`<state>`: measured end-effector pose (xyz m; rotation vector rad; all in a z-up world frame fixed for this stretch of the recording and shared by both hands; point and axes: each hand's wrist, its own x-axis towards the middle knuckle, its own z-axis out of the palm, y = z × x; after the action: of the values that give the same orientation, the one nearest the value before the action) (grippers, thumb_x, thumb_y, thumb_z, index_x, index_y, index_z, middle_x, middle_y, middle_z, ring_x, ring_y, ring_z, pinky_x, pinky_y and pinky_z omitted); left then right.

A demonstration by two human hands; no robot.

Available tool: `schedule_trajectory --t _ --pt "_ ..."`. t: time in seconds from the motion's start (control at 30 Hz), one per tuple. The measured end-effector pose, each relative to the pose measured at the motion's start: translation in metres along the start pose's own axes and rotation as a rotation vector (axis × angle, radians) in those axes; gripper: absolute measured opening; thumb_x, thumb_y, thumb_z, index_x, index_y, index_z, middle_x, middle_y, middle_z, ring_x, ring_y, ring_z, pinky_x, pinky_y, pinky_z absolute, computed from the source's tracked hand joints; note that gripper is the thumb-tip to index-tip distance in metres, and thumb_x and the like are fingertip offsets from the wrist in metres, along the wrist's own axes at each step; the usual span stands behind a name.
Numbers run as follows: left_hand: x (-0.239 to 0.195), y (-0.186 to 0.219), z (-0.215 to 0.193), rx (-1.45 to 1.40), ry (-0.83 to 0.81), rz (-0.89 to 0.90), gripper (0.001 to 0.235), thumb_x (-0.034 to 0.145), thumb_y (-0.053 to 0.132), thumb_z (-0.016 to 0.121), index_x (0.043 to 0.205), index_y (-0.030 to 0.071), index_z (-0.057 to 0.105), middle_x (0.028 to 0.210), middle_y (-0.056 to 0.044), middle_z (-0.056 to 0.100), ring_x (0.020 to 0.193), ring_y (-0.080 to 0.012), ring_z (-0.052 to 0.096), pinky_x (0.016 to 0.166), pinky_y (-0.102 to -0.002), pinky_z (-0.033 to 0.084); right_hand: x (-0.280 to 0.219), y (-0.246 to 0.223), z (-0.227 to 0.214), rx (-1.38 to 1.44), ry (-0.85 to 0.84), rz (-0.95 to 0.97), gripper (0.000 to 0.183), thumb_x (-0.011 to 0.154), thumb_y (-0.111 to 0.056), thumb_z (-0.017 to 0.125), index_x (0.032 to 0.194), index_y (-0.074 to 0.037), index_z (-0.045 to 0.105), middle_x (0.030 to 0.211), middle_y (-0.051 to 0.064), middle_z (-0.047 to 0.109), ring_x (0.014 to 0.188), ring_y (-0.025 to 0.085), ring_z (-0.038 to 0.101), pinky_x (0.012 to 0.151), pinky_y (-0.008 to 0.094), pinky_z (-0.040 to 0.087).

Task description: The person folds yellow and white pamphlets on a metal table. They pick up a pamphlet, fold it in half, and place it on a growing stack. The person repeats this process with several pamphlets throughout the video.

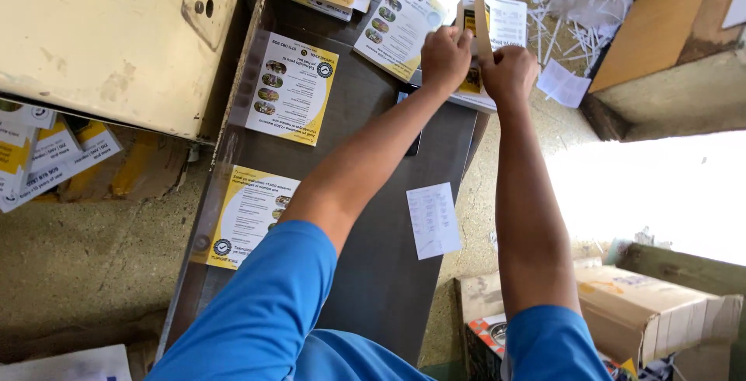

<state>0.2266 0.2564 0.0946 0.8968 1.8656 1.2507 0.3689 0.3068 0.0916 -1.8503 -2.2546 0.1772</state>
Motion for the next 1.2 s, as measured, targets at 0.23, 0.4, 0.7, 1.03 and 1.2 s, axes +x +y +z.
schedule_trajectory --t 0.23,0.4,0.7,1.03,1.2 --pt "0.025 0.035 0.017 0.137 -0.378 -0.377 0.101 0.065 0.084 0.029 0.106 0.004 0.075 0.106 -0.014 0.079 0.094 -0.0289 0.077 0.076 -0.041 0.055 0.001 0.012 0.020 -0.153 0.075 -0.104 0.048 0.090 -0.050 0.059 0.068 -0.011 0.075 0.057 0.018 0.065 0.049 0.037 0.063 0.046 0.051 0.041" --pt "0.046 0.010 0.051 0.058 -0.265 -0.401 0.013 0.087 -0.005 0.068 0.100 -0.002 0.069 0.100 -0.014 0.081 0.075 -0.0185 0.078 0.047 -0.023 0.059 -0.016 -0.015 0.009 -0.087 0.077 0.003 0.028 0.085 -0.031 0.084 0.066 -0.013 0.073 0.056 0.002 0.066 0.048 0.015 0.060 0.041 0.035 0.050" --pt "-0.027 -0.016 -0.040 -0.176 -0.290 -0.008 0.040 0.073 0.038 0.081 0.096 0.005 0.082 0.092 -0.017 0.079 0.095 -0.0374 0.078 0.080 -0.049 0.061 -0.073 0.046 -0.026 0.396 0.390 0.150 0.038 0.093 -0.042 0.089 0.118 -0.017 0.073 0.098 0.005 0.069 0.092 0.022 0.071 0.082 0.044 0.056" --pt "-0.262 -0.150 -0.254 0.139 -0.429 -0.057 0.028 0.080 0.025 0.084 0.071 0.002 0.071 0.059 -0.014 0.063 0.059 -0.0259 0.061 0.056 -0.042 0.045 -0.397 -0.060 0.010 1.417 -0.257 0.520 0.031 0.091 -0.002 0.079 0.119 -0.003 0.066 0.094 0.002 0.073 0.072 0.012 0.074 0.056 0.022 0.063" --pt "-0.330 -0.233 -0.274 0.352 -0.357 -0.279 0.030 0.082 0.031 0.082 0.104 0.012 0.080 0.086 -0.012 0.079 0.098 -0.0369 0.076 0.079 -0.049 0.062 -0.493 -0.096 0.050 1.332 -0.314 0.736 0.037 0.088 -0.003 0.081 0.122 0.000 0.068 0.095 0.008 0.077 0.068 0.018 0.075 0.052 0.026 0.064"
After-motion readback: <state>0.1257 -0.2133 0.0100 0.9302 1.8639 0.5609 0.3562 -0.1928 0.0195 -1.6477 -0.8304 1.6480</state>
